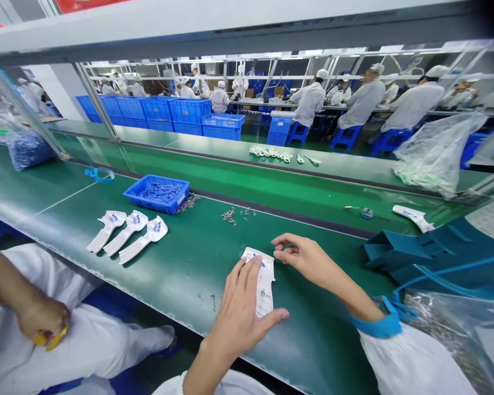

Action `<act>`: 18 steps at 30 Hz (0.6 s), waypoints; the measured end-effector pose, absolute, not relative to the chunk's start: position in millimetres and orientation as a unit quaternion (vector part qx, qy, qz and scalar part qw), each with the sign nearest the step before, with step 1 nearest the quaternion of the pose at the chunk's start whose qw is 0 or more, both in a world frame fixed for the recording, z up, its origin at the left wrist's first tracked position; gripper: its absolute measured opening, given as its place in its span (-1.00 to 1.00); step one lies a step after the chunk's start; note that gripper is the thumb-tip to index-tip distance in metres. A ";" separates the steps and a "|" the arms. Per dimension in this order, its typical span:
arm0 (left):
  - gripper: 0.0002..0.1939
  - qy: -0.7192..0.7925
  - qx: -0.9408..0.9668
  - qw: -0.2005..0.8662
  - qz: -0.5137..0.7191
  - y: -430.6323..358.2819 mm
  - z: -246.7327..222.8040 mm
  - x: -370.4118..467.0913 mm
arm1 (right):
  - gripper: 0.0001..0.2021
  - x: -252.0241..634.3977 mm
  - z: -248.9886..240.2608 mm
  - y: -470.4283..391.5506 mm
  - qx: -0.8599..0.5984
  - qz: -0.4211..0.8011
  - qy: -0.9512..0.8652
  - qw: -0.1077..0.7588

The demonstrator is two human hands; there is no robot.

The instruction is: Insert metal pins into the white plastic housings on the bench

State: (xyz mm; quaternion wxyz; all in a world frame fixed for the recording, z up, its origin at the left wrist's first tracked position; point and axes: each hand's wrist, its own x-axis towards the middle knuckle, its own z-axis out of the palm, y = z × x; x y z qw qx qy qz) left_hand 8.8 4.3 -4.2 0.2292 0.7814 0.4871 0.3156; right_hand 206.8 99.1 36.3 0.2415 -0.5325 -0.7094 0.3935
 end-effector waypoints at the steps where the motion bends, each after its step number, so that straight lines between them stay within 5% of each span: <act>1: -0.18 0.482 0.771 0.238 0.343 4.1 -3.7 8.0 | -0.72 209.0 38.5 89.1 -0.528 0.437 -0.683 0.253; 7: -0.32 0.444 0.593 0.408 0.534 6.1 -2.2 -0.6 | -0.68 199.8 45.7 49.7 -0.511 0.494 -0.653 0.262; 14: -0.36 0.310 0.403 0.593 0.624 11.4 4.2 -4.4 | -0.68 223.9 4.1 39.3 -0.579 0.176 -0.782 0.149; 18: -0.35 0.281 0.364 0.625 0.630 11.9 6.3 -3.8 | -0.67 235.5 -11.4 24.5 -0.544 0.117 -0.820 0.136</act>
